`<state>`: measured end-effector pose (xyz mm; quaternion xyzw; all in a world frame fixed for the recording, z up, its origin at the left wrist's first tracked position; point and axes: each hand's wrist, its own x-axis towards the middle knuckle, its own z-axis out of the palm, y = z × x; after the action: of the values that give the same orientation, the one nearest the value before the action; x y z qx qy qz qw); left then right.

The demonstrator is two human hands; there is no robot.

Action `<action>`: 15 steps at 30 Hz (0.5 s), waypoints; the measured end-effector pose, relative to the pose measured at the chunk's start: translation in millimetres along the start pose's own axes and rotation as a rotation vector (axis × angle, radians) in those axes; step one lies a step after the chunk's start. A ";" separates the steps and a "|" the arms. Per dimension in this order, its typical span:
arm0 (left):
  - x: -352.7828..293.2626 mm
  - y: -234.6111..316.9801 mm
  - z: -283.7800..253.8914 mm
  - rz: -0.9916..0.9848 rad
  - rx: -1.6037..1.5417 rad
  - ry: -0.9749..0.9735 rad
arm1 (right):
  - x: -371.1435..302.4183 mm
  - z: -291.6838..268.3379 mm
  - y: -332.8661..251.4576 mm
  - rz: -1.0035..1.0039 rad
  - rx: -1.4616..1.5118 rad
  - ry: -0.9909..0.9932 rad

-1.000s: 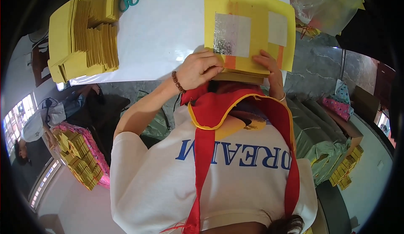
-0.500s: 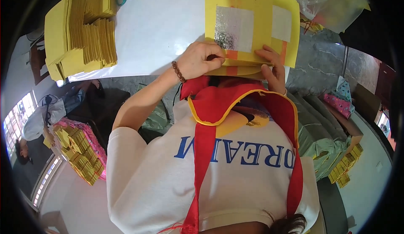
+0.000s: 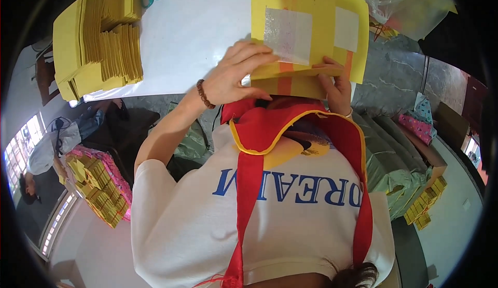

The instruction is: Folding and stacking sheets of yellow joss paper.

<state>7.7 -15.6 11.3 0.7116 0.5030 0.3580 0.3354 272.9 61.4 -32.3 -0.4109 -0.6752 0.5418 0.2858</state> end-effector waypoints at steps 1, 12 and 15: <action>-0.3 -3.4 -3.1 0.005 0.160 -0.033 | 0.8 -0.5 5.3 0.041 0.106 0.039; 5.5 -17.0 2.0 0.231 0.583 0.082 | 19.4 -14.8 -11.5 -0.469 -0.576 0.010; 2.4 -5.4 -4.1 0.278 0.570 0.064 | 20.4 -21.7 -22.4 -0.555 -0.695 -0.019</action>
<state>2.2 -11.4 9.4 0.8273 0.4913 0.2670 0.0543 275.2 88.1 -6.5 -0.2806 -0.9046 0.1892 0.2592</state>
